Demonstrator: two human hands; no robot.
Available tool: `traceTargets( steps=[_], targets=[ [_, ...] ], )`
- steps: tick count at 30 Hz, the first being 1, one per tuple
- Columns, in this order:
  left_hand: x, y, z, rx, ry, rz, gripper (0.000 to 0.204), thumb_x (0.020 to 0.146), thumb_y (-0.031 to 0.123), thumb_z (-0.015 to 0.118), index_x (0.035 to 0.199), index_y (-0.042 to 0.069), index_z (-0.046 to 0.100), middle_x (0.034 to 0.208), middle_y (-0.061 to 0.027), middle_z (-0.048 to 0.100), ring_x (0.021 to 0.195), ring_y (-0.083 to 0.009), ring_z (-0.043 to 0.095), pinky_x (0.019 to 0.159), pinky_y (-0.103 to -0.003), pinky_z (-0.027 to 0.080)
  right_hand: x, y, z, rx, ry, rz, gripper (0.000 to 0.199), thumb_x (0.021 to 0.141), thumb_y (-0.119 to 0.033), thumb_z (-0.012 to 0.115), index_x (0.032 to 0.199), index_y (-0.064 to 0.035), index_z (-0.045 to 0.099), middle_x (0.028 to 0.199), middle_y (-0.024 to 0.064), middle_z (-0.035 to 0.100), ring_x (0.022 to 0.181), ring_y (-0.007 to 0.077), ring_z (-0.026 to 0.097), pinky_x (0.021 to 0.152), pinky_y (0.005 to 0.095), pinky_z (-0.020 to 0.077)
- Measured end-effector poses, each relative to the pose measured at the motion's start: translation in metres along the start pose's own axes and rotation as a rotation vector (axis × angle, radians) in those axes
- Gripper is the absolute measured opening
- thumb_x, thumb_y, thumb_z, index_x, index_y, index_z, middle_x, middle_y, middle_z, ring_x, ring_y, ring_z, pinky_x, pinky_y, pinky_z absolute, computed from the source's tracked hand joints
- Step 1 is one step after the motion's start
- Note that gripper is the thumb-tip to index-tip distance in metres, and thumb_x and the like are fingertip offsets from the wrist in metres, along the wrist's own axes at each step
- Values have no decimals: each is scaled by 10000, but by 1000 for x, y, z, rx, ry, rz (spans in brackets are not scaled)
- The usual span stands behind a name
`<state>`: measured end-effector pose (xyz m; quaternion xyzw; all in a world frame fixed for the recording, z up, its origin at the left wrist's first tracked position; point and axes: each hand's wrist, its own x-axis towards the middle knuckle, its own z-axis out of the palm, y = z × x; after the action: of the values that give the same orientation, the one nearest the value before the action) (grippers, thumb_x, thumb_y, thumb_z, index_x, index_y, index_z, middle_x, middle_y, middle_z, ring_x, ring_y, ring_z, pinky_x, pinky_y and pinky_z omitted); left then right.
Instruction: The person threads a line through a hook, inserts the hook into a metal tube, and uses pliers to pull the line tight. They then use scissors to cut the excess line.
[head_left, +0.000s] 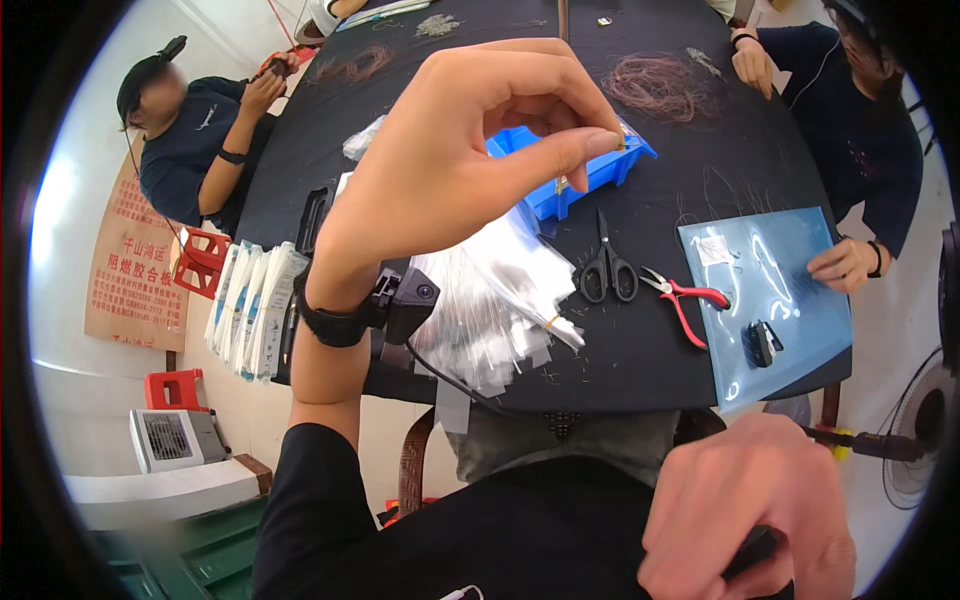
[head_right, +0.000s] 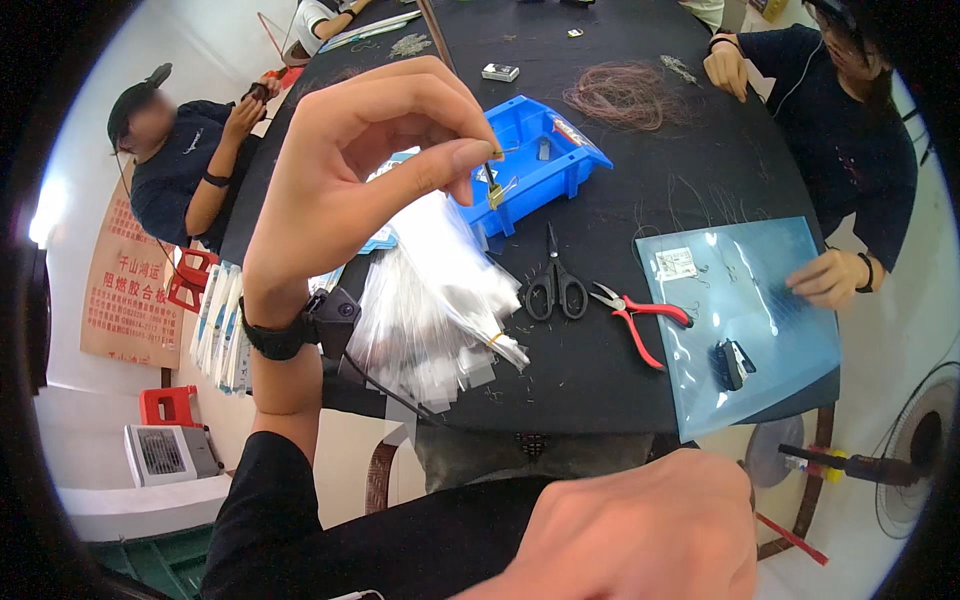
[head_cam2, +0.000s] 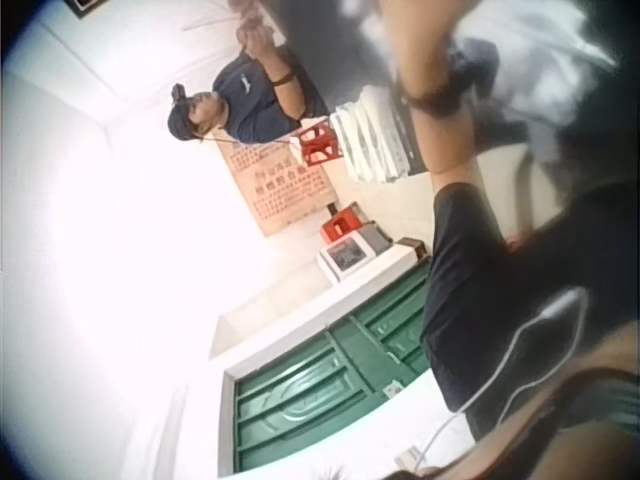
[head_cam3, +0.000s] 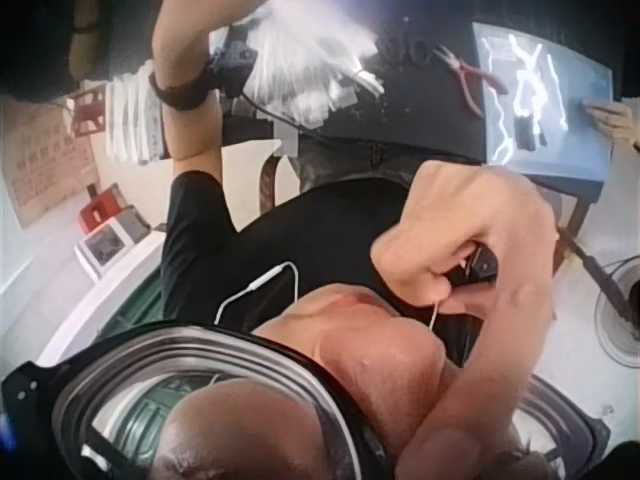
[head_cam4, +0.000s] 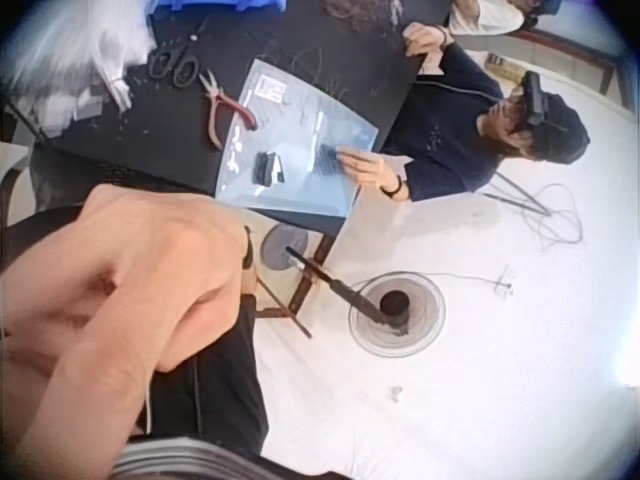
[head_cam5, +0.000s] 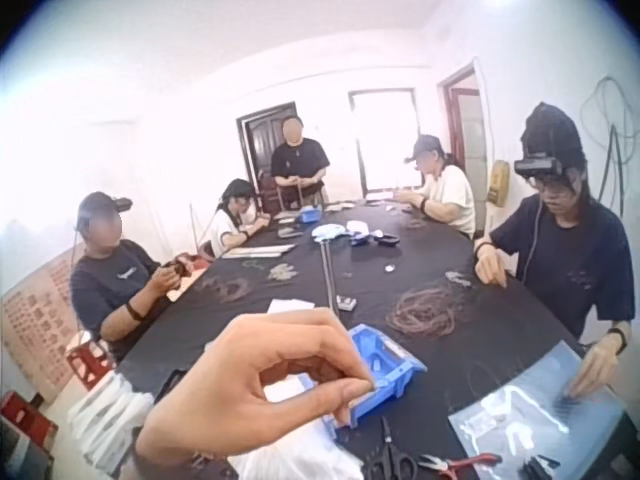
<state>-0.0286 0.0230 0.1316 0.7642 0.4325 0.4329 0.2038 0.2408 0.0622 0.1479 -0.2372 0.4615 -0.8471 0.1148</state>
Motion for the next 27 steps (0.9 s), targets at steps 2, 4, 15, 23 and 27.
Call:
traceTargets(
  steps=[2, 4, 15, 23, 27],
  targets=[
    [-1, 0, 0, -17, -2, -4, 96, 977, -46, 710, 1067, -66, 734, 1040, -107, 686, 851, -152, 712, 805, -282, 592, 0, 7, 1, -159, 158, -58, 127, 960, -141, 706, 1003, -135, 826, 733, 133, 558, 621, 282, 598, 506, 428, 413],
    [0, -1, -1, -53, -5, -10, 91, 973, -45, 715, 1061, -63, 731, 1037, -101, 679, 852, -150, 713, 806, -282, 593, -2, 20, 8, -520, 517, -159, 173, 888, -23, 730, 1025, -112, 786, 791, 130, 581, 659, 268, 587, 531, 411, 438],
    [-2, 8, -6, -28, -14, -25, 66, 977, -23, 718, 1039, -45, 723, 1025, -101, 671, 839, -152, 726, 786, -285, 592, -71, 99, -53, -1767, 1300, 765, 583, 749, -310, 923, 1207, -63, 660, 1155, 109, 595, 1113, 320, 572, 904, 455, 472],
    [-1, 8, -5, -63, -15, -8, 79, 965, -51, 715, 1044, -56, 716, 1024, -106, 665, 830, -155, 719, 769, -276, 585, -70, 109, -57, -1846, 1259, 792, 290, 899, -89, 755, 1145, -30, 613, 1128, 156, 559, 1059, 353, 578, 906, 467, 481],
    [-1, 7, -5, -64, -21, 44, 93, 952, -68, 721, 1044, -57, 726, 1033, -116, 673, 827, -157, 718, 762, -274, 587, -69, 107, -56, -1796, 1363, 749, 234, 941, -91, 721, 1126, -17, 598, 1152, 180, 567, 1059, 355, 609, 842, 453, 508]
  ],
)
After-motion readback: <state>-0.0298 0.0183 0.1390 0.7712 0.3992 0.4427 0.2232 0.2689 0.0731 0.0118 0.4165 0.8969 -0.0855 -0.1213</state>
